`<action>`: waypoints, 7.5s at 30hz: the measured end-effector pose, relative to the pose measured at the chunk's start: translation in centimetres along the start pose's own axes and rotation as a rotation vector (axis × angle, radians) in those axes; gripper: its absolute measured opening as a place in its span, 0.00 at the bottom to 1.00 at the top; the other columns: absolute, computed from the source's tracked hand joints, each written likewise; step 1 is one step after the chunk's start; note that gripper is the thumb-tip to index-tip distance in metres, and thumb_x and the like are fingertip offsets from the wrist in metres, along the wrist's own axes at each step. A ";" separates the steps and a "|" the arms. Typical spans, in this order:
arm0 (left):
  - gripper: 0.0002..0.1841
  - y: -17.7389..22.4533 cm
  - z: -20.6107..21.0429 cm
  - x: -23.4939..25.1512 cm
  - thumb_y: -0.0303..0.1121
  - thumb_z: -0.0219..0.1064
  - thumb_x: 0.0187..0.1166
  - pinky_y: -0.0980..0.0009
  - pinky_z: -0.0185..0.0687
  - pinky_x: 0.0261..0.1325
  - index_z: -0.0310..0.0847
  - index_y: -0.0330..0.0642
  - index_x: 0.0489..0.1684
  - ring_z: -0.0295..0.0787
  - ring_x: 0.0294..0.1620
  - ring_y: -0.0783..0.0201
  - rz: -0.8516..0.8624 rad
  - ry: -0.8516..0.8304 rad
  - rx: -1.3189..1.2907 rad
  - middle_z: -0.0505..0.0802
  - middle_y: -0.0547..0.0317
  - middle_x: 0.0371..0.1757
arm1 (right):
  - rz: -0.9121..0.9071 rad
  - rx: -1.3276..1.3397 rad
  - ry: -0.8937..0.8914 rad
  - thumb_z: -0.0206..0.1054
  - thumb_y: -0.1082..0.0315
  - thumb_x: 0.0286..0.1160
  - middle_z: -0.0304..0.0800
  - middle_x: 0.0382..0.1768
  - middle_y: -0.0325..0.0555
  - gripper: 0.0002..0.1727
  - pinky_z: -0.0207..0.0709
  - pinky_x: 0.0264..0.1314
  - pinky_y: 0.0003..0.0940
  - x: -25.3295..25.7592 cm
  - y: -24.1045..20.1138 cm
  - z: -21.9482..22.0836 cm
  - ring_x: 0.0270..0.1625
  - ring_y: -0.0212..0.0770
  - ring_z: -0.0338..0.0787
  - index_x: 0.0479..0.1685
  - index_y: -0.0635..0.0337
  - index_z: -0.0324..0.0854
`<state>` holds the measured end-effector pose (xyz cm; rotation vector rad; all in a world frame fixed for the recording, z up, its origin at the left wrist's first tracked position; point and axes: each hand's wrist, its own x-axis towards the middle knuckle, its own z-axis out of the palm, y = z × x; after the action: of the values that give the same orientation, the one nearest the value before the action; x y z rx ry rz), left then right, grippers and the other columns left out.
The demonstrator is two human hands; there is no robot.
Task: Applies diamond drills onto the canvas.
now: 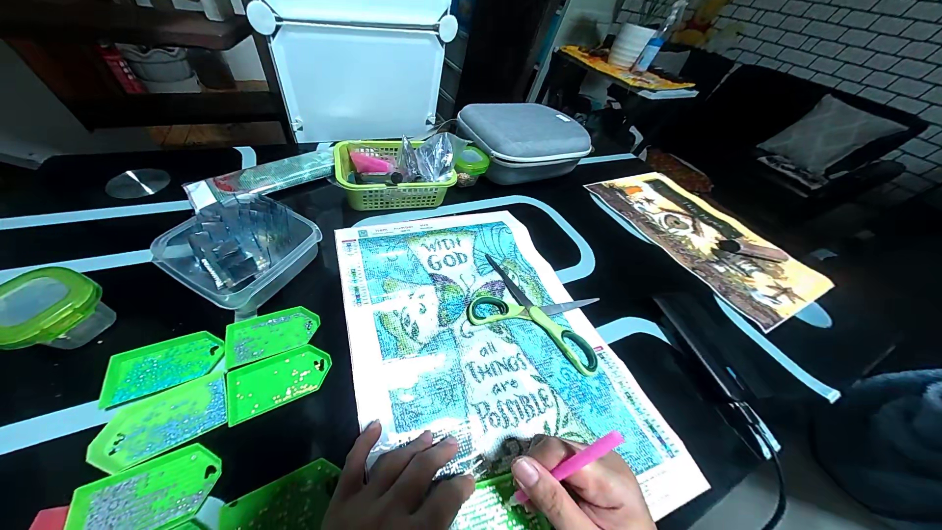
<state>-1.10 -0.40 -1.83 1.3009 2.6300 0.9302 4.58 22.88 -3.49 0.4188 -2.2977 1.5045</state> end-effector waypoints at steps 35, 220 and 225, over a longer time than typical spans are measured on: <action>0.23 0.0 0.0 0.0 0.55 0.76 0.70 0.37 0.50 0.86 0.92 0.55 0.58 0.84 0.75 0.53 0.004 -0.008 0.019 0.92 0.57 0.70 | -0.045 -0.157 0.079 0.59 0.60 0.91 0.81 0.22 0.40 0.17 0.74 0.28 0.14 1.8 2.2 0.1 0.24 0.22 0.81 0.33 0.62 0.80; 0.23 0.0 -0.1 0.1 0.55 0.75 0.71 0.35 0.49 0.86 0.92 0.54 0.59 0.84 0.75 0.51 0.004 -0.017 0.012 0.92 0.56 0.70 | 0.104 0.120 0.125 0.60 0.63 0.91 0.87 0.26 0.32 0.14 0.78 0.30 0.13 2.3 1.3 -0.5 0.28 0.18 0.85 0.34 0.58 0.82; 0.23 0.0 -0.1 0.0 0.55 0.75 0.71 0.35 0.48 0.86 0.92 0.54 0.60 0.84 0.76 0.52 0.000 -0.024 0.007 0.91 0.56 0.71 | 0.041 0.016 0.088 0.60 0.63 0.91 0.83 0.22 0.35 0.16 0.76 0.29 0.13 2.5 2.2 0.0 0.26 0.19 0.82 0.32 0.61 0.81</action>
<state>-1.13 -0.46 -1.82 1.3045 2.6177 0.9005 1.41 23.56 -4.14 0.3051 -2.2403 1.5308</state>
